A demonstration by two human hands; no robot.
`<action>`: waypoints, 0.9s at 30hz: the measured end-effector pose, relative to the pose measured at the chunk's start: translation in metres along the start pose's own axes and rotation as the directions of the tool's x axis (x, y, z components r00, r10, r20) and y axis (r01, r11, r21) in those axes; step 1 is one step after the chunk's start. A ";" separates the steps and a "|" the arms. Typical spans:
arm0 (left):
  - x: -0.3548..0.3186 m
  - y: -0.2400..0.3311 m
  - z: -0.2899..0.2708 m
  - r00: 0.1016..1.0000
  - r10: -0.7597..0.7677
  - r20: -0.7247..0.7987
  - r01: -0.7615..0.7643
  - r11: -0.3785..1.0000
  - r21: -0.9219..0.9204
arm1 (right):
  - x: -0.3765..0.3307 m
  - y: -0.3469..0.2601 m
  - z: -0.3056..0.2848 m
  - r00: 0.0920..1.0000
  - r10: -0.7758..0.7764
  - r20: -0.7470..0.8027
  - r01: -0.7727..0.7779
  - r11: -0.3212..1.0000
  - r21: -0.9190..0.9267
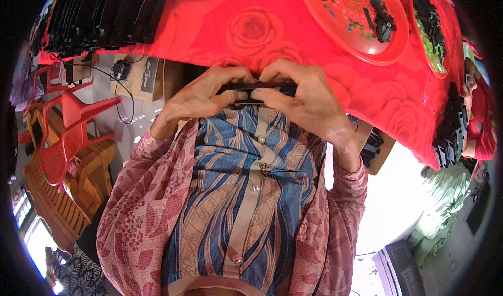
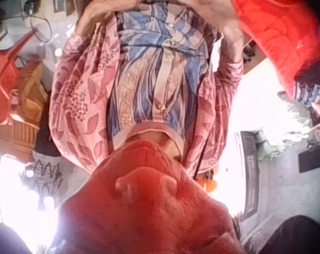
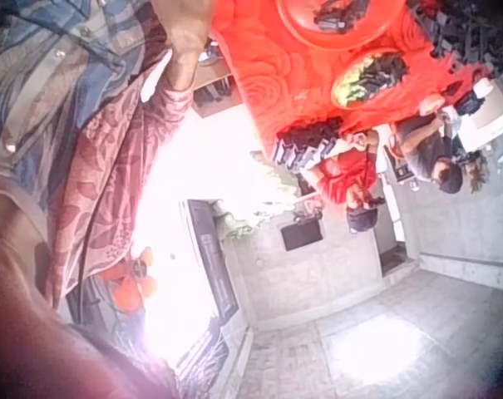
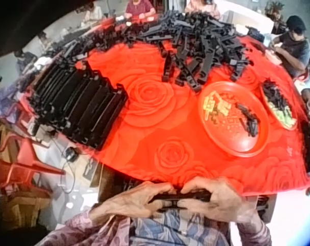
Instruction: The person assembles plastic components by hand, inserting small parts and springs into plastic housings and pressing the pieces into place.
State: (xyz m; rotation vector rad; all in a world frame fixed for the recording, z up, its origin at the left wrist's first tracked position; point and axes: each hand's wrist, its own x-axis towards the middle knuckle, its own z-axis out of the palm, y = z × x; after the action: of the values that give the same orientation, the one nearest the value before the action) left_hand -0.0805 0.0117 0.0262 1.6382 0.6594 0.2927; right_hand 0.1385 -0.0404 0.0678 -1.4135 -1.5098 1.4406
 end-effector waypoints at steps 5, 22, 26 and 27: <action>-0.003 0.001 -0.002 1.000 -0.012 0.017 0.011 0.999 0.033 | 0.002 0.002 -0.003 0.999 -0.011 0.049 0.019 0.985 -0.174; -0.002 -0.004 0.006 0.996 -0.051 -0.078 0.069 0.967 0.245 | 0.012 0.004 0.001 0.990 0.083 0.114 -0.040 0.942 -0.334; -0.001 0.010 0.001 0.973 -0.230 -0.032 0.231 0.951 0.205 | 0.014 0.001 0.002 0.986 0.095 0.137 -0.037 0.925 -0.379; 0.001 0.016 -0.001 0.965 -0.261 -0.001 0.255 0.943 0.215 | 0.014 -0.002 0.003 0.983 0.136 0.125 -0.082 0.928 -0.364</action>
State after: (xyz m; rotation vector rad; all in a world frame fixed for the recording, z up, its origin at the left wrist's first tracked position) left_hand -0.0765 0.0127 0.0414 1.7315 0.9002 0.0077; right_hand 0.1312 -0.0277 0.0659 -1.6558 -1.8895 1.4115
